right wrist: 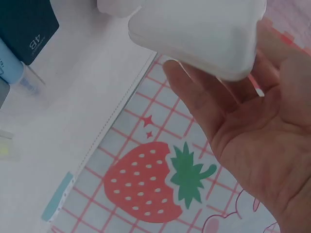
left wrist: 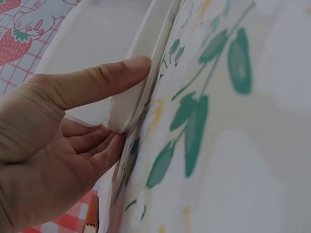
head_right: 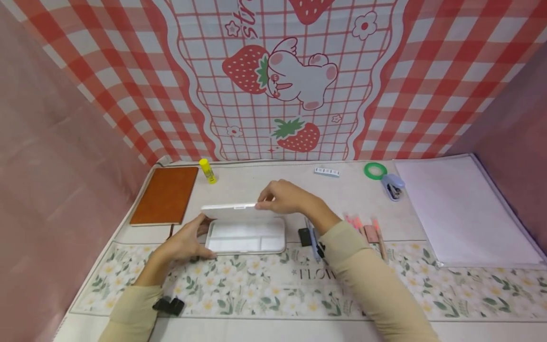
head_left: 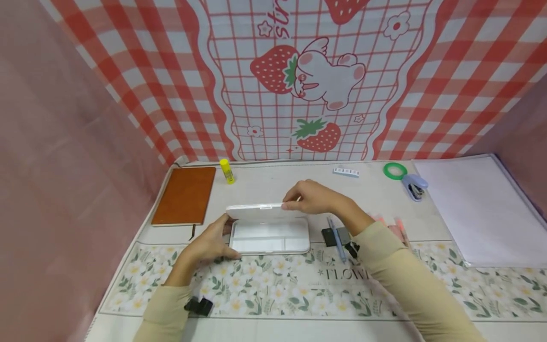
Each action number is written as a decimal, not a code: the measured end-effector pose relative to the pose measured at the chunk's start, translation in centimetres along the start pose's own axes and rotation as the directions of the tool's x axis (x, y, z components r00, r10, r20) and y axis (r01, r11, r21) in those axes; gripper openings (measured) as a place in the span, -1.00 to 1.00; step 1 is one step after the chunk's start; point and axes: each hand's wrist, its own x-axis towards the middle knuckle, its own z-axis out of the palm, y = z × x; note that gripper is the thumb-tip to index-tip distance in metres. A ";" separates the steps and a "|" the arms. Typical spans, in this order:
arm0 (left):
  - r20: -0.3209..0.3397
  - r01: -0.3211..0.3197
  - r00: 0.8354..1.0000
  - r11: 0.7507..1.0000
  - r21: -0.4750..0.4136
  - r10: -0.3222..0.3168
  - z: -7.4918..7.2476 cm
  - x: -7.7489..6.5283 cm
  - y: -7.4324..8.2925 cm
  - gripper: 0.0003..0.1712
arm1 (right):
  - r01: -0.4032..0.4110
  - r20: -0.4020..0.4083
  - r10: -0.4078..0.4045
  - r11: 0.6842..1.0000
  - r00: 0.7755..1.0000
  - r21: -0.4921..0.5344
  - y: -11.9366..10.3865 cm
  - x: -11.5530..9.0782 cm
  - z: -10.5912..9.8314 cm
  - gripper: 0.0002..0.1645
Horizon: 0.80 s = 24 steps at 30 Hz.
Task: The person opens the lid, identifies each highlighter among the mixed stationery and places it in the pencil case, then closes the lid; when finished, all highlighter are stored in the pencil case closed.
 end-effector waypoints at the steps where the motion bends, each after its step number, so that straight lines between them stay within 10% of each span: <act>1: 0.002 0.008 1.000 1.000 -0.004 -0.008 0.0 0.0 0.0 0.36 | -0.009 -0.026 0.008 1.000 1.000 -0.008 0.1 0.0 -0.1 -0.70; 11: 0.073 -0.065 0.994 0.975 -0.213 0.083 -1.1 -0.4 -1.3 0.05 | -0.072 -0.137 0.074 0.997 0.988 0.018 1.1 0.2 0.0 -0.66; 24: -0.069 -0.154 0.987 0.975 -0.159 0.145 -0.1 0.2 -0.8 0.19 | -0.275 -0.268 0.323 0.940 0.908 0.202 3.3 1.0 0.5 -0.63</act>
